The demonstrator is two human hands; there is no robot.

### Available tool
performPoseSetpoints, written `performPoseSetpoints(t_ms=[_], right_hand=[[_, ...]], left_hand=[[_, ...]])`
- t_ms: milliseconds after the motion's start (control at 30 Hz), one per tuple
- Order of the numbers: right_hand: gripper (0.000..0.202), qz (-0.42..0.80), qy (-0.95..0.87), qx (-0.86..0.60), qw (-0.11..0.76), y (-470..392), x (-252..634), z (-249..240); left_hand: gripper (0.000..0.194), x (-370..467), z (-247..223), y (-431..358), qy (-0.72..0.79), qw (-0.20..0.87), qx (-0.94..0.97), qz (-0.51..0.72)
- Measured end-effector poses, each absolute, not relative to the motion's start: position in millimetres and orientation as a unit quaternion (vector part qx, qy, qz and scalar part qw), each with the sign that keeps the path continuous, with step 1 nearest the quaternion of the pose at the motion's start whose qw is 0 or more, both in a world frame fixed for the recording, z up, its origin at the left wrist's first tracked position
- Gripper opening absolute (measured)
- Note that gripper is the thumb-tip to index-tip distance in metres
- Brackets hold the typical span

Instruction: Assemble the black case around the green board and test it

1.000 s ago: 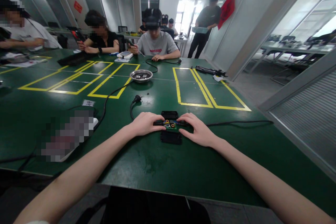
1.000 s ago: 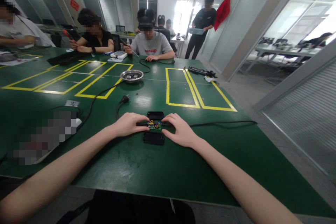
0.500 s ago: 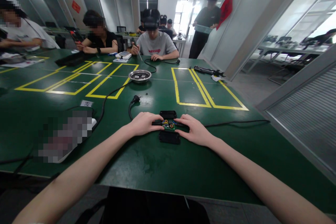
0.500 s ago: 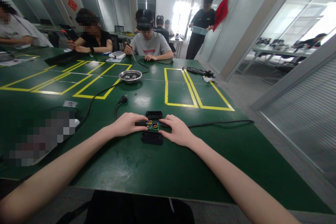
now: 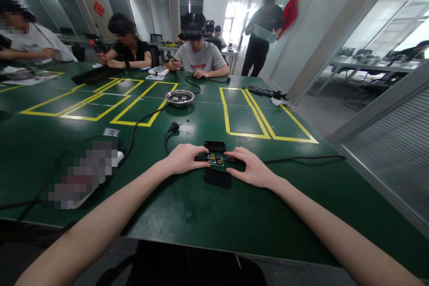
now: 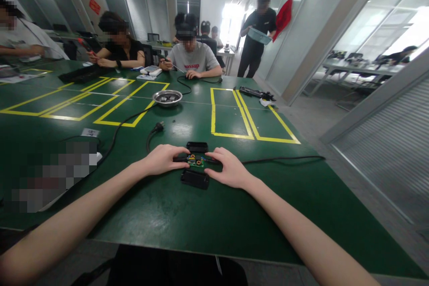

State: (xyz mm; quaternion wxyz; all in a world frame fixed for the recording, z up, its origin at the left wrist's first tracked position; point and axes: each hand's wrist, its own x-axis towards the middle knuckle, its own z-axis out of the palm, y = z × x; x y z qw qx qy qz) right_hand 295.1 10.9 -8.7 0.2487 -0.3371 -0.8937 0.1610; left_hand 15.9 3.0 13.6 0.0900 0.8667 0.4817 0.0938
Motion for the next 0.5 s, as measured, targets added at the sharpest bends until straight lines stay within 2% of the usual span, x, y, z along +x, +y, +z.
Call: performPoseSetpoints(t_ms=[133, 233, 400, 500], right_hand=[[0.025, 0.163, -0.892, -0.338, 0.253, 12.7, 296.9, -8.8], [0.012, 0.153, -0.889, -0.342, 0.263, 14.3, 298.7, -7.6], [0.017, 0.150, -0.882, -0.311, 0.320, 7.8, 301.3, 3.9], [0.018, 0.168, -0.898, -0.269, 0.306, -0.2, 303.4, 11.4]], left_hand=[[0.050, 15.3, 14.6, 2.1, 0.482, 0.101, 0.865, 0.095], [0.045, 14.3, 16.4, 1.7, 0.464, 0.113, 0.871, 0.114], [0.043, 12.7, 23.2, -1.0, 0.451, 0.170, 0.859, 0.170], [0.046, 11.9, 26.6, -5.1, 0.415, 0.244, 0.857, 0.182]])
